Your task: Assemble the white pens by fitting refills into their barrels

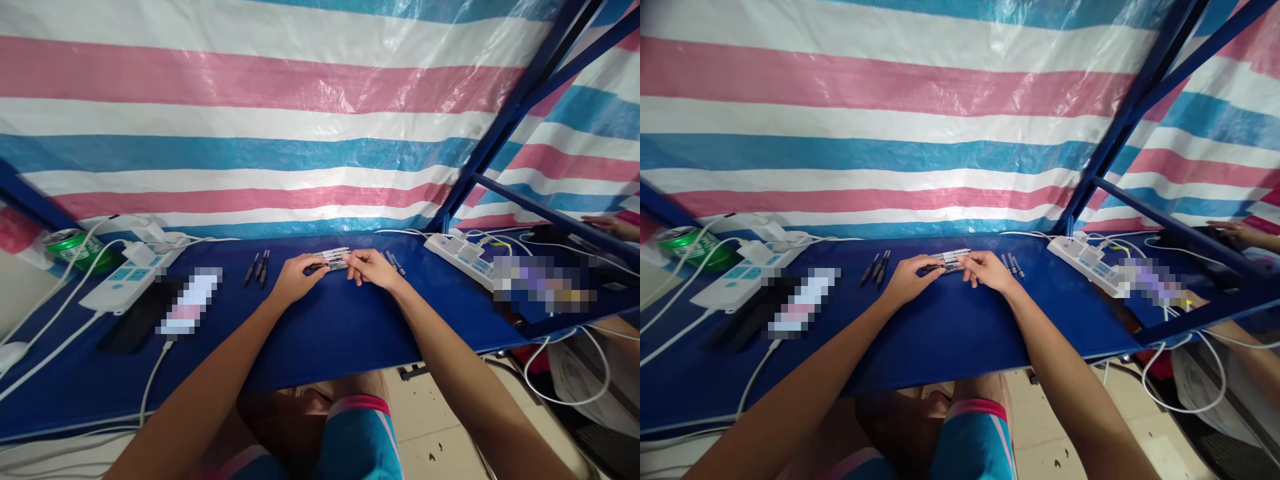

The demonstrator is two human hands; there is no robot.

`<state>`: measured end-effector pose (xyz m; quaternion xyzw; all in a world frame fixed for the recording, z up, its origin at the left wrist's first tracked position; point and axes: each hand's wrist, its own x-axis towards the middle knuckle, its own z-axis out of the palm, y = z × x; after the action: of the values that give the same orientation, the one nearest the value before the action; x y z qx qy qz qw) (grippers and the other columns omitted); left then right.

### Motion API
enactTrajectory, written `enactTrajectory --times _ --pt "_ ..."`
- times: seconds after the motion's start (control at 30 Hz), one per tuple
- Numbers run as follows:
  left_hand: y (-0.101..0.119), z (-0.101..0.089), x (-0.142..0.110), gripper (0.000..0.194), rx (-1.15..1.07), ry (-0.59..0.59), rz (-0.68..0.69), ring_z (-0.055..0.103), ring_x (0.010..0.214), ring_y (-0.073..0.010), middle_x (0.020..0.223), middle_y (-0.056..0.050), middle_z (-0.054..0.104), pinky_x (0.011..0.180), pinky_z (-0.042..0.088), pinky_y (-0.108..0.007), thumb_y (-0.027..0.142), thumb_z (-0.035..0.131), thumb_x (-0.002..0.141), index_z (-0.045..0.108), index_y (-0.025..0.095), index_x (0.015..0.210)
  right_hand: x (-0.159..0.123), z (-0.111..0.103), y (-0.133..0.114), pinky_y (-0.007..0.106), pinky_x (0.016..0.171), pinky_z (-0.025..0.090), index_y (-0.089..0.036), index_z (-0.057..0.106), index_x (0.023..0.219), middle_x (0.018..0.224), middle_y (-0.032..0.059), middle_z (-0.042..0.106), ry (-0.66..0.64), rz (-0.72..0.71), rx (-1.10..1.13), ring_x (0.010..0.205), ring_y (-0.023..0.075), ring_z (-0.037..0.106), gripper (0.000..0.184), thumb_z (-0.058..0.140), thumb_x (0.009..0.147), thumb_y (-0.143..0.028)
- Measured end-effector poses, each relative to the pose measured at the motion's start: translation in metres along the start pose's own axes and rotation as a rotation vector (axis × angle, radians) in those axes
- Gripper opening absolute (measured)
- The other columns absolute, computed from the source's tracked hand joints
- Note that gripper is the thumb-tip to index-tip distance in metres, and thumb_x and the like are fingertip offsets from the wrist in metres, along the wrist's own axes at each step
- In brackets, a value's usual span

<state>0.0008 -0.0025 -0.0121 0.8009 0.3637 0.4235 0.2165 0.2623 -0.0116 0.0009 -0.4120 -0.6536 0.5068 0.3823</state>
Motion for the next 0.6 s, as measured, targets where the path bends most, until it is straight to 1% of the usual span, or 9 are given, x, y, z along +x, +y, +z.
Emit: enactTrajectory --times 0.07,0.1,0.17,0.23,0.3,0.37,0.4,0.53,0.6 --pt "-0.0003 0.0001 -0.0002 0.019 0.01 -0.007 -0.012 0.076 0.099 -0.0236 0.111 -0.004 0.082 0.094 0.059 -0.038 0.038 0.074 0.097 0.084 0.027 0.109 -0.001 0.0004 -0.0015 0.022 0.043 0.039 -0.02 0.072 0.104 0.081 0.0034 0.077 0.007 -0.052 -0.008 0.058 0.0142 0.067 0.051 0.086 0.081 -0.064" --pt "-0.0002 0.0002 -0.0004 0.019 0.014 -0.01 -0.018 0.076 0.099 -0.0236 0.11 -0.004 0.082 0.093 0.059 -0.038 0.038 0.074 0.097 0.084 0.027 0.108 -0.0013 0.0004 -0.0021 0.022 0.044 0.04 -0.02 0.072 0.104 0.08 0.0028 0.077 0.005 -0.069 -0.019 0.06 0.0147 0.068 0.051 0.088 0.08 -0.062" --pt "0.0003 0.0007 -0.0006 0.02 0.017 -0.014 -0.024 0.076 0.099 -0.0238 0.11 -0.004 0.082 0.092 0.06 -0.037 0.04 0.074 0.096 0.084 0.027 0.108 -0.0018 0.0003 -0.0025 0.023 0.045 0.039 -0.019 0.072 0.093 0.07 0.0018 0.072 -0.004 -0.063 -0.052 0.055 0.0136 0.064 0.049 0.082 0.085 -0.066" --pt "0.0009 0.0015 -0.0007 0.022 0.012 -0.009 -0.024 0.077 0.099 -0.0241 0.111 -0.005 0.082 0.093 0.06 -0.038 0.041 0.074 0.096 0.084 0.026 0.108 -0.0019 0.0002 -0.002 0.024 0.045 0.039 -0.018 0.07 0.085 0.065 0.0019 0.07 -0.014 -0.03 -0.066 0.048 0.0119 0.06 0.055 0.07 0.092 -0.072" --pt "0.0014 0.0024 -0.0008 0.022 0.004 -0.005 -0.022 0.077 0.098 -0.0241 0.111 -0.005 0.082 0.093 0.061 -0.038 0.042 0.074 0.095 0.084 0.026 0.107 -0.0017 0.0002 -0.0013 0.023 0.044 0.039 -0.018 0.07 0.092 0.07 0.0025 0.073 -0.012 -0.03 -0.053 0.05 0.0122 0.061 0.054 0.071 0.091 -0.072" --pt "0.0018 0.0028 -0.0008 0.022 0.005 -0.003 -0.027 0.077 0.097 -0.0239 0.11 -0.005 0.083 0.092 0.061 -0.037 0.041 0.074 0.095 0.084 0.026 0.107 -0.0015 0.0002 -0.0005 0.023 0.044 0.039 -0.02 0.07 0.103 0.077 0.0019 0.075 -0.009 -0.064 -0.04 0.055 0.0135 0.064 0.052 0.081 0.085 -0.067" --pt "0.0019 0.0029 -0.0009 0.022 0.008 -0.003 -0.029 0.077 0.096 -0.0238 0.109 -0.005 0.083 0.091 0.061 -0.037 0.041 0.074 0.095 0.084 0.026 0.107 -0.0014 0.0002 0.0 0.023 0.045 0.039 -0.02 0.07 0.104 0.078 0.0016 0.075 -0.017 -0.076 -0.042 0.057 0.0137 0.065 0.052 0.084 0.083 -0.065" --pt "0.0024 0.003 -0.001 0.021 0.016 -0.006 -0.029 0.076 0.097 -0.024 0.111 -0.005 0.083 0.092 0.06 -0.038 0.04 0.075 0.094 0.084 0.025 0.106 -0.0013 -0.0005 0.0015 0.023 0.044 0.04 -0.019 0.066 0.084 0.069 0.002 0.071 -0.057 -0.049 -0.062 0.048 0.0111 0.059 0.052 0.07 0.093 -0.07" --pt "0.0024 0.0032 -0.001 0.021 0.015 -0.006 -0.028 0.077 0.097 -0.0239 0.112 -0.005 0.083 0.092 0.06 -0.038 0.039 0.075 0.094 0.084 0.025 0.107 -0.0012 -0.0013 0.0014 0.023 0.045 0.04 -0.019 0.067 0.09 0.075 0.0024 0.074 -0.058 -0.052 -0.056 0.051 0.0113 0.061 0.05 0.073 0.092 -0.068"
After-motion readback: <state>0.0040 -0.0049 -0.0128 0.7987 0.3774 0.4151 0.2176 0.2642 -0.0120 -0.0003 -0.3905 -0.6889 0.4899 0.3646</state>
